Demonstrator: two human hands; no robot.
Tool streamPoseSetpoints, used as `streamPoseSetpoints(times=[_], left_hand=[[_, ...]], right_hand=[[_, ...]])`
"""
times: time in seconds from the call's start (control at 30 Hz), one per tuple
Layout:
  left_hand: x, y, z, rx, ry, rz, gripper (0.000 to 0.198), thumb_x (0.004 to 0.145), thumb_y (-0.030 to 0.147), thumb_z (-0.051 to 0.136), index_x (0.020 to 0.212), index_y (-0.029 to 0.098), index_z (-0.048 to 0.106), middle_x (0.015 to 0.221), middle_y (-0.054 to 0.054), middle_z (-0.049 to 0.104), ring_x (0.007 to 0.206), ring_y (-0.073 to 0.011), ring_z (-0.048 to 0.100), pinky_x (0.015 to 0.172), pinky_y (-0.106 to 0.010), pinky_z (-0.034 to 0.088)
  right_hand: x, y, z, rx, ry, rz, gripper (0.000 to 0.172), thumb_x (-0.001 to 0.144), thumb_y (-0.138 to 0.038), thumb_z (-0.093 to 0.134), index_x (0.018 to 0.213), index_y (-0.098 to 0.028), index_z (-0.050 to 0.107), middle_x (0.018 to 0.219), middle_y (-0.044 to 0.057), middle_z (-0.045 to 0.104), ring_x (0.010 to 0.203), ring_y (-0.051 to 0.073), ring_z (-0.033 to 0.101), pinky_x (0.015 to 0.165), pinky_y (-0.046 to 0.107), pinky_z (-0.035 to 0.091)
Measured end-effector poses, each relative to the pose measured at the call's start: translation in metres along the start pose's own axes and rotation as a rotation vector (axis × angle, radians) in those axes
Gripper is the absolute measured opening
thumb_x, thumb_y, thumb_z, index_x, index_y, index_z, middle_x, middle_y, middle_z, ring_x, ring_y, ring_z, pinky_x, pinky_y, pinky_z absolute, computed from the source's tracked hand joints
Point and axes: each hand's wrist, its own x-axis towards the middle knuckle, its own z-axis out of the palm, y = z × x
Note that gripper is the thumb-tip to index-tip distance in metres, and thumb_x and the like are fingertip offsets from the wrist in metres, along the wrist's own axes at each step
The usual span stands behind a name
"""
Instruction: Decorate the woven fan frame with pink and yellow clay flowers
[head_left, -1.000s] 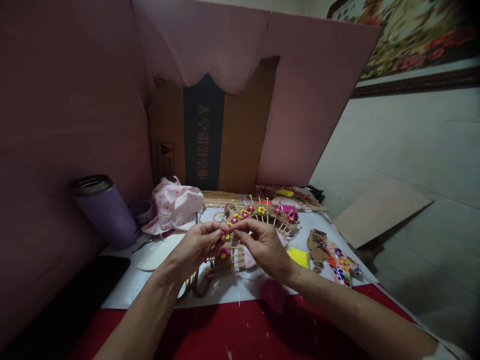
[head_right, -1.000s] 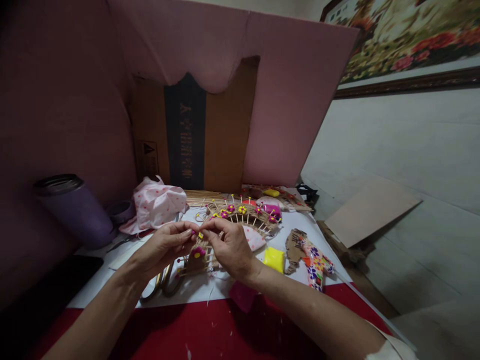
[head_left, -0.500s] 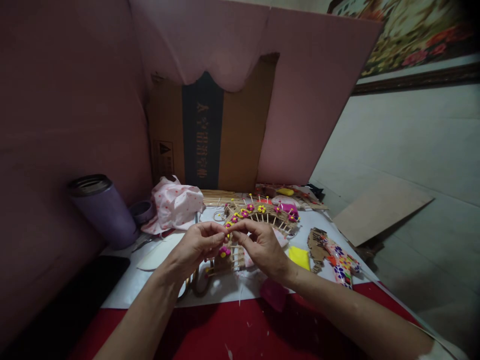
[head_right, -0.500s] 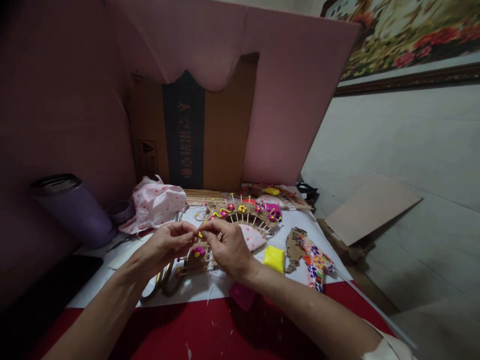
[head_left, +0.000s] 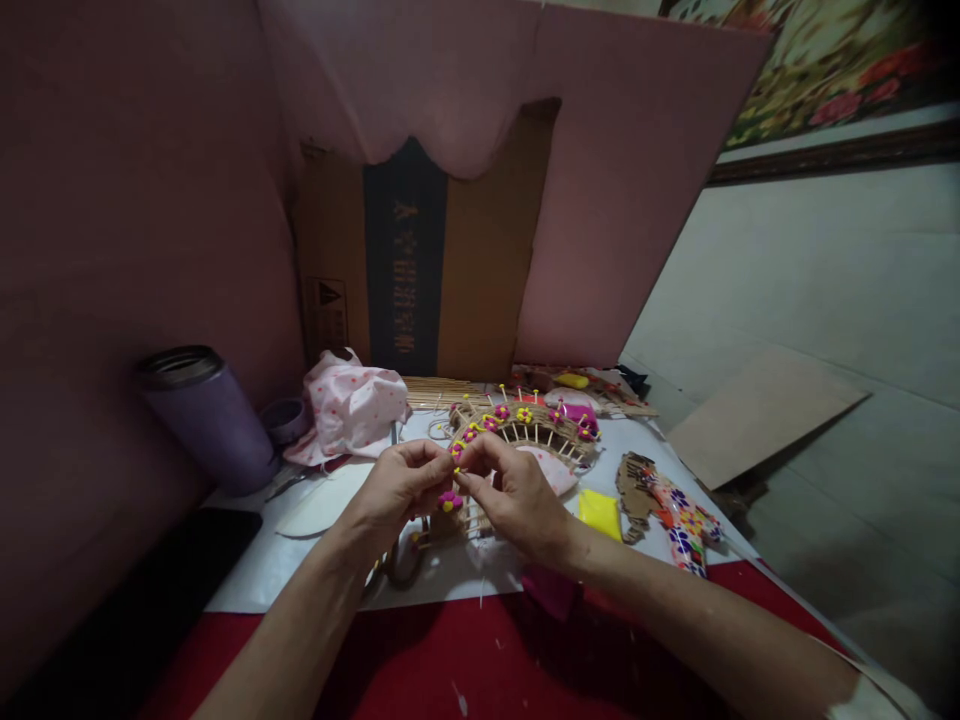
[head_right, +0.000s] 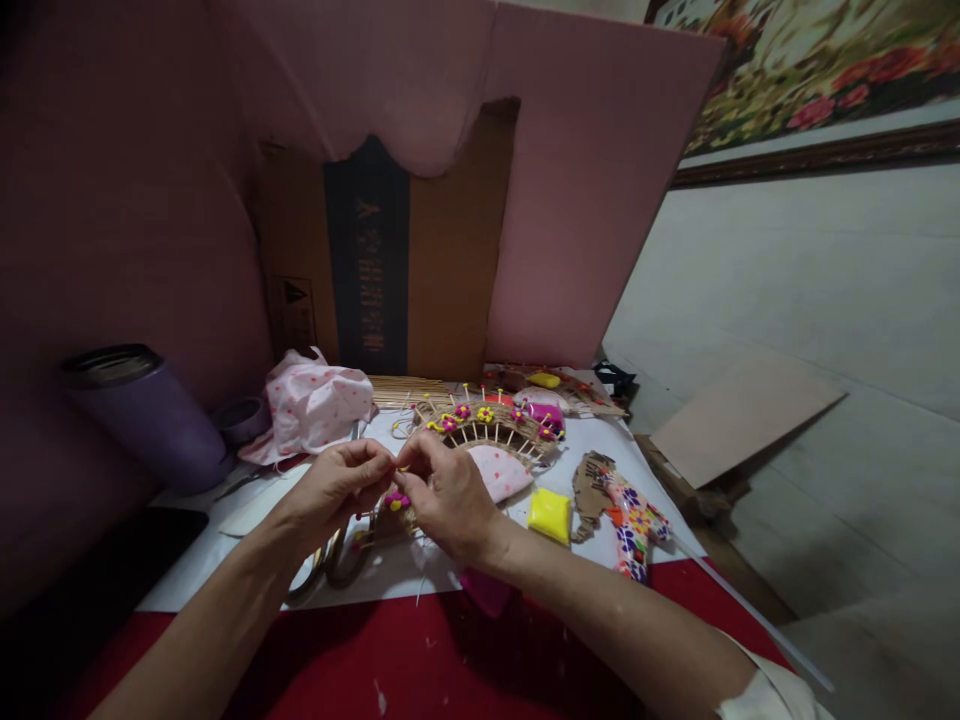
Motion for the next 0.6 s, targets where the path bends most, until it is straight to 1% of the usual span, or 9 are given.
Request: streamPoseSetpoints(times=[0.07, 0.13, 0.2, 0.23, 0.27, 0.33, 0.43, 0.53, 0.6], left_hand=[[0.000, 0.002, -0.001, -0.044, 0.009, 0.004, 0.026, 0.067, 0.034, 0.074, 0.065, 0.012, 0.060, 0.050, 0.004, 0.050, 0.039, -0.0011, 0.031, 0.038, -0.015, 0.019], [-0.001, 0.004, -0.002, -0.074, 0.026, -0.009, 0.022, 0.065, 0.029, 0.075, 0.073, 0.012, 0.063, 0.057, 0.003, 0.054, 0.044, -0.0013, 0.036, 0.042, -0.014, 0.025], [-0.001, 0.006, -0.002, -0.091, 0.036, -0.031, 0.025, 0.061, 0.023, 0.078, 0.080, 0.013, 0.065, 0.062, 0.002, 0.056, 0.049, -0.0027, 0.042, 0.048, -0.014, 0.032], [-0.001, 0.006, -0.002, -0.093, 0.034, -0.035, 0.026, 0.060, 0.022, 0.079, 0.080, 0.013, 0.064, 0.062, 0.002, 0.055, 0.050, -0.0031, 0.042, 0.049, -0.015, 0.033], [-0.001, 0.006, -0.002, -0.091, 0.024, -0.034, 0.025, 0.060, 0.023, 0.079, 0.077, 0.013, 0.063, 0.060, 0.003, 0.053, 0.049, -0.0030, 0.041, 0.048, -0.015, 0.033], [0.000, 0.005, -0.001, -0.072, -0.010, -0.024, 0.025, 0.064, 0.030, 0.076, 0.067, 0.012, 0.059, 0.054, 0.005, 0.047, 0.045, -0.0025, 0.035, 0.043, -0.015, 0.026], [0.000, 0.003, -0.001, -0.024, -0.055, -0.024, 0.036, 0.069, 0.043, 0.070, 0.059, 0.014, 0.050, 0.049, 0.006, 0.040, 0.040, -0.0024, 0.026, 0.038, -0.018, 0.016], [-0.001, 0.002, -0.001, 0.035, -0.064, -0.035, 0.042, 0.066, 0.048, 0.070, 0.056, 0.015, 0.046, 0.046, 0.007, 0.037, 0.039, -0.0024, 0.022, 0.039, -0.019, 0.012], [-0.002, 0.001, 0.000, 0.081, -0.069, -0.037, 0.044, 0.065, 0.050, 0.070, 0.055, 0.016, 0.044, 0.046, 0.007, 0.037, 0.038, -0.0024, 0.023, 0.039, -0.019, 0.011]], right_hand=[[0.000, 0.002, -0.002, 0.118, -0.011, 0.036, 0.003, 0.081, -0.016, 0.054, 0.083, -0.018, 0.053, 0.072, -0.001, 0.058, 0.065, 0.011, 0.054, 0.058, 0.024, 0.042], [0.000, 0.005, -0.004, 0.204, -0.017, 0.066, 0.001, 0.081, -0.018, 0.055, 0.080, -0.018, 0.054, 0.072, -0.001, 0.058, 0.066, 0.011, 0.055, 0.059, 0.024, 0.043], [0.000, 0.005, -0.006, 0.220, -0.019, 0.071, 0.003, 0.081, -0.019, 0.055, 0.079, -0.017, 0.055, 0.071, -0.001, 0.058, 0.065, 0.011, 0.055, 0.059, 0.024, 0.043], [0.000, 0.005, -0.007, 0.203, -0.022, 0.065, 0.004, 0.082, -0.019, 0.055, 0.078, -0.017, 0.056, 0.071, -0.001, 0.058, 0.065, 0.011, 0.054, 0.059, 0.024, 0.043], [-0.001, 0.003, -0.008, 0.177, -0.026, 0.056, 0.005, 0.082, -0.019, 0.054, 0.078, -0.017, 0.057, 0.070, -0.001, 0.058, 0.064, 0.011, 0.054, 0.059, 0.024, 0.043], [-0.002, 0.000, -0.008, 0.111, -0.022, 0.033, 0.007, 0.083, -0.018, 0.053, 0.079, -0.017, 0.059, 0.070, -0.001, 0.059, 0.064, 0.011, 0.054, 0.059, 0.024, 0.042], [-0.003, -0.005, -0.007, 0.028, 0.005, -0.022, 0.008, 0.084, -0.017, 0.053, 0.085, -0.017, 0.060, 0.074, 0.000, 0.061, 0.067, 0.011, 0.055, 0.059, 0.024, 0.041], [-0.004, -0.006, -0.004, -0.036, 0.012, -0.100, 0.010, 0.084, -0.017, 0.054, 0.092, -0.019, 0.060, 0.078, 0.001, 0.061, 0.070, 0.012, 0.055, 0.060, 0.024, 0.042], [-0.005, -0.005, -0.002, -0.080, 0.011, -0.140, 0.009, 0.084, -0.017, 0.054, 0.091, -0.020, 0.059, 0.078, 0.001, 0.060, 0.071, 0.013, 0.054, 0.060, 0.025, 0.042]])
